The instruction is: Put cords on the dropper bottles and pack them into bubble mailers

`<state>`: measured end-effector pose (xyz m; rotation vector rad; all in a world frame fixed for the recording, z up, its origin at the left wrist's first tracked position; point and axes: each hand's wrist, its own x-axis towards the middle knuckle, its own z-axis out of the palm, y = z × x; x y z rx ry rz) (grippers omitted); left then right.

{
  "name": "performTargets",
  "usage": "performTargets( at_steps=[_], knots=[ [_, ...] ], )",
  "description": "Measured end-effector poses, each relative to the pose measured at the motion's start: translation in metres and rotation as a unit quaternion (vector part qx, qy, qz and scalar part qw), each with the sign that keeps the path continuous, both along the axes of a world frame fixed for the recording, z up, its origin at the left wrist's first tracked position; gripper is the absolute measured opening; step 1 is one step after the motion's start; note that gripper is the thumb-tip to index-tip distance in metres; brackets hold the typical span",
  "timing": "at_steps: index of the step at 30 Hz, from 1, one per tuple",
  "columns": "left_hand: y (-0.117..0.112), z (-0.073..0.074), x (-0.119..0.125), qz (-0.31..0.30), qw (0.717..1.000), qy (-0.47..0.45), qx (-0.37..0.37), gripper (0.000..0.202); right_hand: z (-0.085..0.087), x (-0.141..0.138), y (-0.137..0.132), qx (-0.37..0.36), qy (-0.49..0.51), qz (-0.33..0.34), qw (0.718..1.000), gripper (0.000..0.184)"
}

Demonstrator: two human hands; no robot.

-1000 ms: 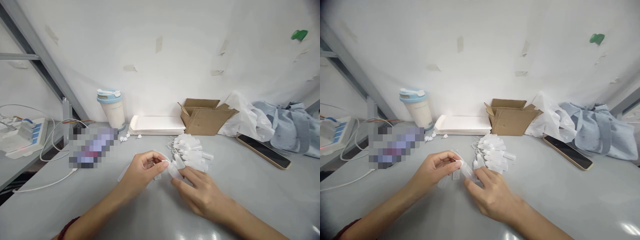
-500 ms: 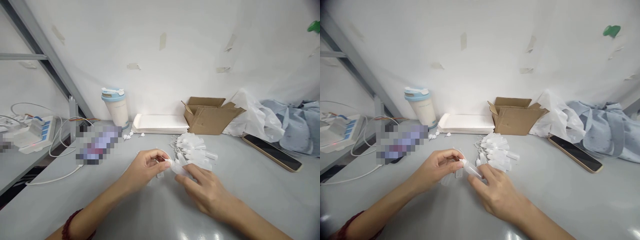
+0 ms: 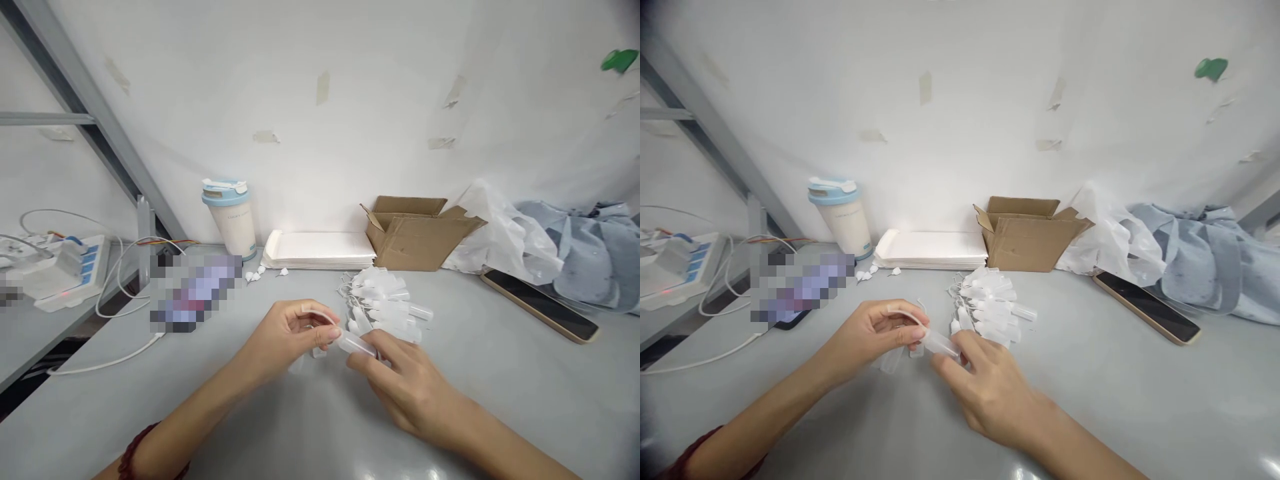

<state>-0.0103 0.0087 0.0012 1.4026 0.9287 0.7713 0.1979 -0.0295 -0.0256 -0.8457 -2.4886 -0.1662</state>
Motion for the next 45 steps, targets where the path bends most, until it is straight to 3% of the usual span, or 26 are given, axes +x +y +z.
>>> performTargets(
  at_steps=[7, 16, 26, 30, 35, 36, 37, 38, 42, 45],
  knots=[
    [0.001, -0.004, -0.003, -0.035, 0.997, 0.049, -0.049, 0.025, -0.002, -0.001, 0.001, 0.013, -0.002, 0.000, 1.000, 0.032],
    [0.003, -0.001, -0.004, -0.023, 0.999, 0.019, -0.024, 0.022, 0.006, 0.000, 0.002, -0.178, 0.086, 0.037, 0.980, 0.030],
    [-0.003, 0.001, -0.003, -0.039, 0.991, 0.123, 0.039, 0.034, 0.003, 0.002, 0.001, -0.240, 0.144, 0.039, 0.959, 0.031],
    [-0.006, 0.004, -0.002, -0.032, 0.993, 0.098, 0.051, 0.026, 0.006, -0.001, 0.000, -0.357, 0.224, -0.020, 0.907, 0.027],
    [-0.010, 0.006, -0.001, -0.033, 0.993, 0.079, 0.084, 0.019, 0.008, -0.003, 0.000, -0.554, 0.334, 0.005, 0.763, 0.029],
    [-0.010, 0.005, 0.000, -0.032, 0.992, 0.080, 0.091, 0.018, 0.008, -0.004, 0.001, -0.573, 0.341, 0.011, 0.745, 0.030],
    [-0.010, 0.005, 0.000, -0.030, 0.992, 0.080, 0.098, 0.018, 0.007, -0.004, 0.001, -0.573, 0.343, 0.012, 0.744, 0.030],
    [-0.010, 0.004, 0.001, -0.027, 0.991, 0.081, 0.102, 0.017, 0.007, -0.005, 0.001, -0.553, 0.340, 0.005, 0.761, 0.030],
    [-0.009, 0.000, 0.001, -0.007, 0.992, 0.082, 0.094, 0.019, 0.000, -0.005, 0.001, -0.352, 0.273, -0.070, 0.893, 0.025],
    [-0.008, 0.002, 0.000, 0.006, 0.993, 0.092, 0.074, 0.024, -0.007, -0.004, 0.002, -0.191, 0.206, -0.050, 0.958, 0.027]
  ],
)
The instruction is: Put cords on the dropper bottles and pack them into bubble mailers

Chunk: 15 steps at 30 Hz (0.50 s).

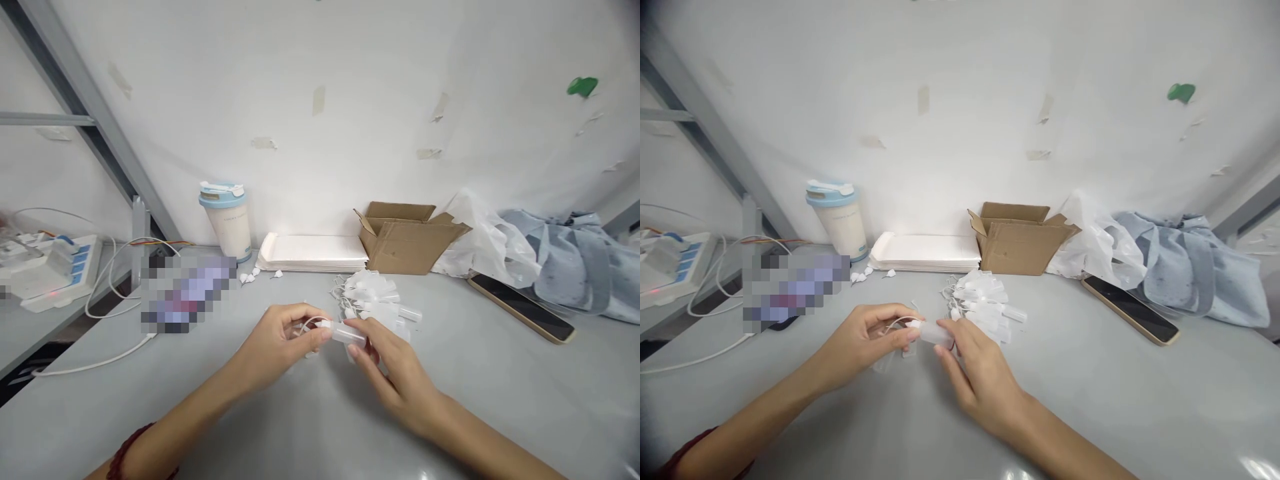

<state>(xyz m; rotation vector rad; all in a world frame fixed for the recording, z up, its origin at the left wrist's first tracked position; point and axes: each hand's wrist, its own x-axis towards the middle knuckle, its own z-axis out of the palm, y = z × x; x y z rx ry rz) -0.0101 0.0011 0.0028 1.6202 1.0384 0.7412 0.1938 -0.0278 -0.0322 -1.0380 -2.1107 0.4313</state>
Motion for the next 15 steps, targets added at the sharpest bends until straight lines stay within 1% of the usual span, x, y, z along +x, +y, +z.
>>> performTargets(
  at_steps=[1, 3, 7, 11, 15],
  knots=[
    [0.0008, 0.0009, -0.0006, 0.000, 1.000, 0.004, -0.005, 0.026, -0.0020, 0.0004, 0.0004, 0.041, -0.012, 0.010, 0.999, 0.029],
    [0.0025, 0.0024, -0.0018, -0.014, 1.000, 0.013, -0.017, 0.028, -0.0048, 0.0007, 0.0011, 0.092, -0.018, 0.025, 0.995, 0.033],
    [0.0039, 0.0016, -0.0023, -0.056, 0.997, 0.026, -0.045, 0.037, -0.0051, 0.0001, 0.0005, 0.139, -0.014, 0.032, 0.990, 0.040],
    [0.0022, -0.0016, -0.0013, -0.066, 0.997, 0.030, -0.038, 0.043, -0.0026, -0.0007, -0.0008, 0.146, -0.025, 0.024, 0.989, 0.033],
    [0.0007, -0.0024, 0.0001, -0.065, 0.997, 0.020, -0.038, 0.038, 0.0018, -0.0011, -0.0025, 0.121, -0.015, 0.037, 0.992, 0.029]
  ],
)
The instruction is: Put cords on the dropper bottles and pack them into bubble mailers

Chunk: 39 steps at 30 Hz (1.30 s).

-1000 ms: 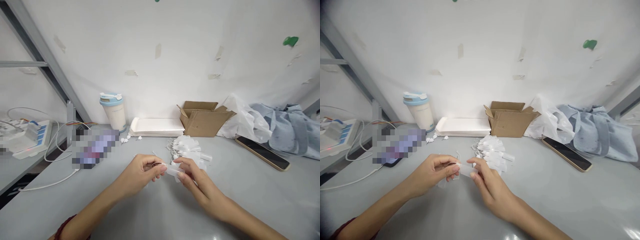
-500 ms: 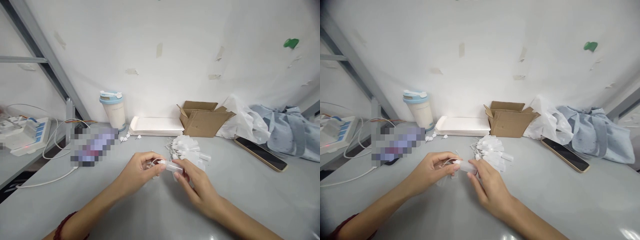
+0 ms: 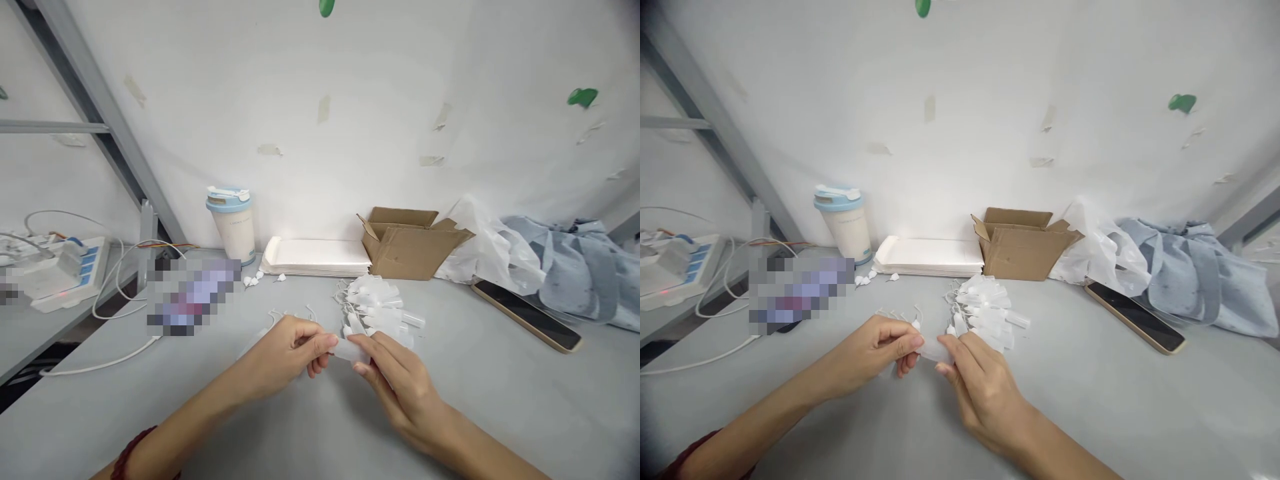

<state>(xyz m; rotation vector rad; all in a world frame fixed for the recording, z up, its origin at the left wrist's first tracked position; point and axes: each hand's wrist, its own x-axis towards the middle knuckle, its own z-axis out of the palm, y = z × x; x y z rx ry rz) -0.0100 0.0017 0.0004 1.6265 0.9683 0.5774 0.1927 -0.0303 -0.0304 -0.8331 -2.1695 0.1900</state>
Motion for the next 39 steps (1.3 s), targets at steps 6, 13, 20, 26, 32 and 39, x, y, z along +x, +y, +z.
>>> performTargets(
  at_steps=[6, 13, 20, 26, 32, 39],
  knots=[
    [-0.002, -0.001, 0.002, 0.015, 0.999, -0.025, 0.043, 0.025, 0.012, -0.001, -0.004, -0.201, 0.063, -0.002, 0.978, 0.022],
    [-0.003, -0.003, 0.004, 0.036, 0.997, 0.006, 0.074, 0.025, 0.015, -0.002, 0.001, -0.295, 0.095, -0.022, 0.951, 0.031],
    [-0.001, -0.001, 0.003, 0.029, 0.998, 0.038, 0.036, 0.040, 0.002, 0.000, -0.001, -0.108, 0.065, -0.021, 0.992, 0.021],
    [-0.001, -0.003, 0.002, 0.019, 0.999, 0.022, 0.028, 0.042, -0.004, 0.001, 0.003, -0.012, 0.045, -0.010, 0.999, 0.026],
    [-0.002, -0.004, 0.002, 0.010, 1.000, -0.010, 0.013, 0.035, 0.013, 0.001, -0.001, -0.190, 0.065, 0.013, 0.980, 0.019],
    [-0.005, -0.002, 0.006, 0.002, 0.996, 0.016, 0.085, 0.029, 0.019, 0.001, 0.002, -0.480, 0.207, 0.010, 0.852, 0.030]
  ],
)
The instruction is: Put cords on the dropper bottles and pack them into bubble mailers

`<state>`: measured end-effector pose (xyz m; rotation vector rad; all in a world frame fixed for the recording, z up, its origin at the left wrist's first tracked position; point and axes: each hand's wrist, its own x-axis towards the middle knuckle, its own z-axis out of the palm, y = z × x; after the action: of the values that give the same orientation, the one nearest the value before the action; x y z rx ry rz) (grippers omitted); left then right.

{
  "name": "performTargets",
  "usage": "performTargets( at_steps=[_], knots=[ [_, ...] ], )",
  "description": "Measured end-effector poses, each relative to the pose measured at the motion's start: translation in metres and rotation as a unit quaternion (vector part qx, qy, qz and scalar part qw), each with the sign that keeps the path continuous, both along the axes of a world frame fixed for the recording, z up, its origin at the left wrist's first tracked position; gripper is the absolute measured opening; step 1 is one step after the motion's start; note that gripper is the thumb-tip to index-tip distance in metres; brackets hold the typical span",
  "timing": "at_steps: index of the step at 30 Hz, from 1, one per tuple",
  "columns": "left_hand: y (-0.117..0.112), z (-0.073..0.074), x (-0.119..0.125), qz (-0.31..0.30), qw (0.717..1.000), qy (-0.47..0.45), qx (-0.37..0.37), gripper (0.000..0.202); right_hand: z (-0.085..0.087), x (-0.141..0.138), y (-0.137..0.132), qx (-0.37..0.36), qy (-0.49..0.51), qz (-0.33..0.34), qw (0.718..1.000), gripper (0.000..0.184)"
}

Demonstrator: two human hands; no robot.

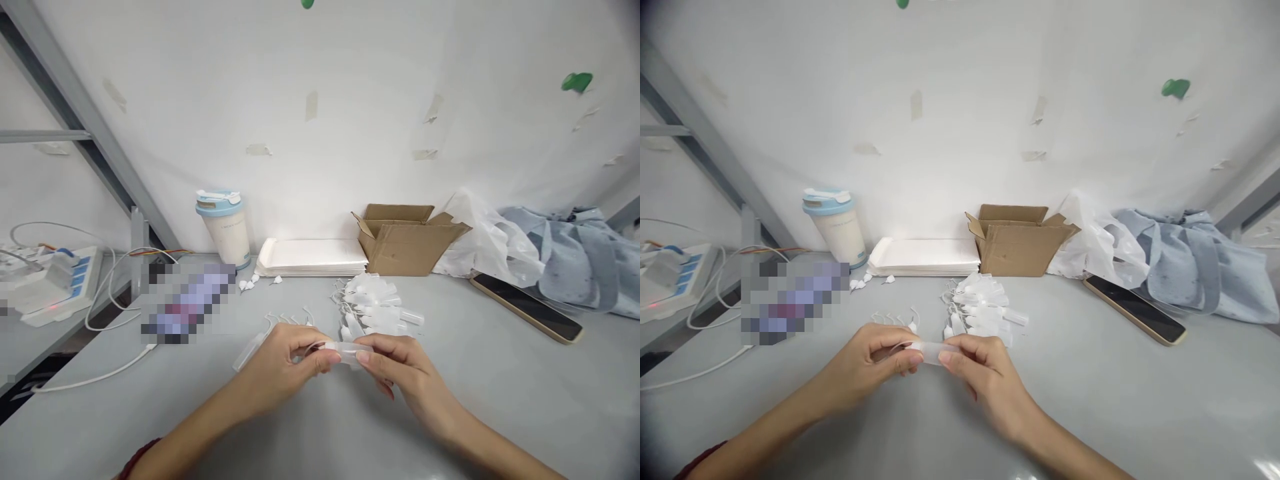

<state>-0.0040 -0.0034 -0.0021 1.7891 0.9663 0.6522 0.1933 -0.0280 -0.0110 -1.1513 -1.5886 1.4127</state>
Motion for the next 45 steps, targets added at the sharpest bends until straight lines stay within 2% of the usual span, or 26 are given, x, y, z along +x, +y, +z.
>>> performTargets(
  at_steps=[3, 4, 6, 7, 9, 11, 12, 15, 18, 21, 24, 27, 30, 32, 35, 39, 45],
  knots=[
    [0.002, 0.000, 0.001, 0.017, 0.999, 0.007, 0.045, 0.026, -0.003, 0.000, 0.001, -0.009, 0.014, -0.014, 1.000, 0.033],
    [0.004, -0.001, 0.000, 0.032, 0.999, -0.003, 0.044, 0.027, -0.004, 0.000, 0.000, 0.016, -0.006, -0.019, 1.000, 0.034],
    [0.014, -0.004, -0.005, 0.093, 0.995, -0.015, 0.041, 0.031, -0.006, 0.001, 0.000, 0.120, -0.074, -0.037, 0.989, 0.033],
    [0.021, -0.007, -0.009, 0.135, 0.989, -0.009, 0.051, 0.034, -0.008, 0.002, 0.001, 0.193, -0.112, -0.048, 0.974, 0.030],
    [0.039, -0.015, -0.022, 0.218, 0.969, 0.038, 0.109, 0.035, -0.014, 0.004, 0.004, 0.345, -0.179, -0.072, 0.919, 0.021],
    [0.058, -0.025, -0.038, 0.243, 0.934, 0.133, 0.228, 0.031, -0.023, 0.006, 0.009, 0.451, -0.246, -0.096, 0.853, 0.020],
    [0.067, -0.030, -0.045, 0.242, 0.906, 0.187, 0.292, 0.030, -0.027, 0.006, 0.012, 0.475, -0.283, -0.106, 0.827, 0.021],
    [0.086, -0.043, -0.060, 0.208, 0.892, 0.227, 0.332, 0.030, -0.035, 0.005, 0.018, 0.489, -0.375, -0.121, 0.778, 0.019],
    [0.094, -0.052, -0.063, 0.167, 0.893, 0.245, 0.338, 0.033, -0.035, -0.001, 0.016, 0.480, -0.406, -0.099, 0.771, 0.020],
    [0.094, -0.057, -0.060, 0.143, 0.891, 0.261, 0.343, 0.034, -0.032, -0.008, 0.009, 0.493, -0.416, -0.014, 0.764, 0.026],
    [0.092, -0.057, -0.058, 0.136, 0.887, 0.273, 0.347, 0.035, -0.031, -0.013, 0.004, 0.529, -0.444, 0.070, 0.720, 0.033],
    [0.091, -0.056, -0.057, 0.138, 0.883, 0.281, 0.350, 0.036, -0.031, -0.016, 0.002, 0.546, -0.463, 0.118, 0.688, 0.037],
    [0.090, -0.054, -0.055, 0.139, 0.880, 0.285, 0.353, 0.036, -0.031, -0.019, 0.002, 0.546, -0.464, 0.151, 0.681, 0.040],
    [0.089, -0.053, -0.054, 0.137, 0.880, 0.286, 0.354, 0.036, -0.033, -0.021, 0.001, 0.539, -0.462, 0.159, 0.686, 0.041],
    [0.085, -0.050, -0.053, 0.134, 0.880, 0.290, 0.352, 0.035, -0.039, -0.025, -0.002, 0.514, -0.470, 0.130, 0.706, 0.043],
    [0.080, -0.047, -0.050, 0.128, 0.881, 0.297, 0.346, 0.034, -0.045, -0.029, -0.003, 0.507, -0.468, 0.072, 0.721, 0.055],
    [0.074, -0.041, -0.047, 0.111, 0.889, 0.291, 0.336, 0.034, -0.041, -0.046, -0.010, 0.484, -0.456, 0.072, 0.743, 0.059]
  ],
)
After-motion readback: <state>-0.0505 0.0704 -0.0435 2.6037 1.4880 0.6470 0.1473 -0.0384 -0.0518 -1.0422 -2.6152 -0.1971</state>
